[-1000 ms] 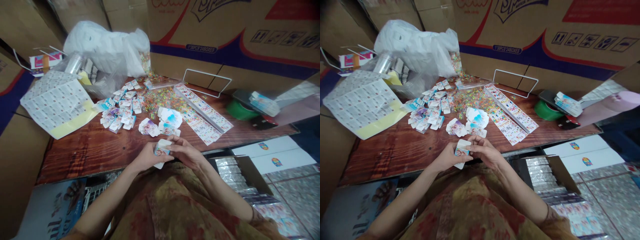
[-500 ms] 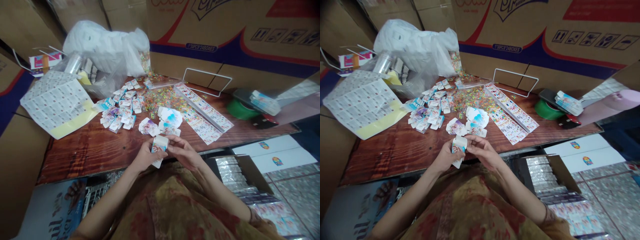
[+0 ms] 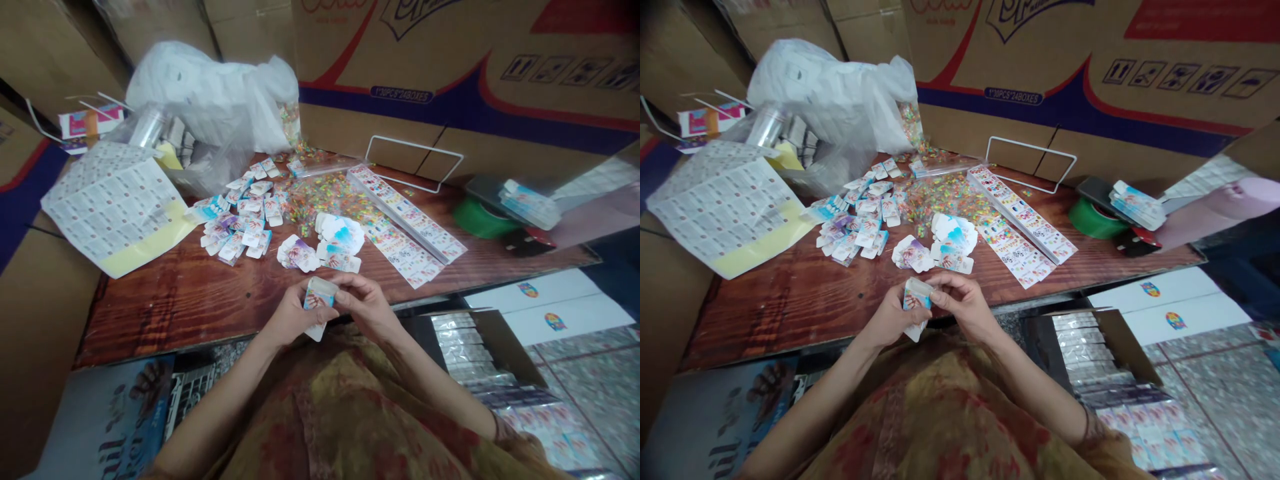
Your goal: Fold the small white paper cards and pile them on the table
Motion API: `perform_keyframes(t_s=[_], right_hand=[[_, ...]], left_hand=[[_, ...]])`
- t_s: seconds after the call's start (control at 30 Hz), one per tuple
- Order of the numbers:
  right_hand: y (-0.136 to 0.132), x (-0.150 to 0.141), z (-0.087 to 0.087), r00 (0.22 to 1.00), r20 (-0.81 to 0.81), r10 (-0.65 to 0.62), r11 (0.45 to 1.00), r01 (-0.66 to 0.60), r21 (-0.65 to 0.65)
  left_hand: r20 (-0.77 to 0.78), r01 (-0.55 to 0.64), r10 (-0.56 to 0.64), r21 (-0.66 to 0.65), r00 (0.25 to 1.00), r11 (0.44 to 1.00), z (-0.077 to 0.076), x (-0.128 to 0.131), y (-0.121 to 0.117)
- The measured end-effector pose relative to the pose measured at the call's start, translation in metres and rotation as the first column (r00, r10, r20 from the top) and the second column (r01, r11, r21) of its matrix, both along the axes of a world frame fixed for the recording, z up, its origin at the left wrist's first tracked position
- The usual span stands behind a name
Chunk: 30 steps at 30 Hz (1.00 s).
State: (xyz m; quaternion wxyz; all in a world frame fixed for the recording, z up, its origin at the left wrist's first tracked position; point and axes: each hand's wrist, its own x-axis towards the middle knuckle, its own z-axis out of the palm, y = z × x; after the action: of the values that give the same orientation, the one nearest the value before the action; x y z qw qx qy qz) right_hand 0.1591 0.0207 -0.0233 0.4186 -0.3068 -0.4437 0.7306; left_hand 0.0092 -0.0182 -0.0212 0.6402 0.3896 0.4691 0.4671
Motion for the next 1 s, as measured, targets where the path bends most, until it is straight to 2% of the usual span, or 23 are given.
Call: perform_keyframes(t_s=[0.07, 0.17, 0.27, 0.37, 0.53, 0.63, 0.73, 0.8, 0.9, 1.0], right_hand=[[0.002, 0.002, 0.002, 0.999, -0.029, 0.041, 0.995, -0.044, -0.090], [0.006, 0.004, 0.001, 0.981, -0.122, 0.149, 0.958, -0.174, -0.227], [0.009, 0.006, 0.001, 0.956, -0.175, 0.234, 0.928, -0.273, -0.253], [0.010, 0.008, 0.007, 0.957, -0.149, 0.249, 0.935, -0.277, -0.220], [0.014, 0.010, 0.020, 0.991, 0.011, 0.134, 0.983, -0.132, -0.125], [0.017, 0.009, 0.017, 0.998, 0.023, 0.057, 0.992, -0.054, -0.115], [0.017, 0.009, 0.008, 0.997, 0.042, -0.058, 0.998, 0.057, 0.025], [0.015, 0.011, 0.001, 0.997, 0.068, -0.048, 0.993, 0.041, 0.107], [0.014, 0.014, -0.005, 0.995, 0.048, 0.088, 0.988, -0.093, 0.121], [0.015, 0.014, -0.008, 0.996, 0.010, 0.092, 0.984, -0.093, 0.153]], left_hand=[[-0.034, 0.005, -0.005, -0.005, 0.999, 1.000, 0.005, 0.000, 0.001], [-0.070, 0.017, -0.018, -0.004, 0.997, 1.000, 0.010, 0.000, 0.004], [-0.065, 0.047, -0.047, -0.006, 0.997, 0.999, 0.011, -0.002, 0.006], [-0.069, 0.083, -0.083, -0.003, 0.994, 0.997, 0.010, -0.004, 0.007], [-0.131, 0.184, -0.183, -0.007, 0.974, 0.983, 0.009, -0.001, 0.004], [-0.093, 0.186, -0.187, -0.027, 0.978, 0.982, 0.008, 0.001, 0.004], [-0.048, 0.152, -0.154, -0.045, 0.987, 0.987, 0.006, 0.002, 0.004], [0.000, 0.104, -0.104, -0.051, 0.995, 0.993, 0.005, 0.003, 0.004], [0.065, 0.026, -0.021, -0.070, 0.998, 0.997, 0.002, 0.003, 0.005], [0.074, 0.042, -0.036, -0.081, 0.997, 0.996, 0.001, 0.003, 0.005]])
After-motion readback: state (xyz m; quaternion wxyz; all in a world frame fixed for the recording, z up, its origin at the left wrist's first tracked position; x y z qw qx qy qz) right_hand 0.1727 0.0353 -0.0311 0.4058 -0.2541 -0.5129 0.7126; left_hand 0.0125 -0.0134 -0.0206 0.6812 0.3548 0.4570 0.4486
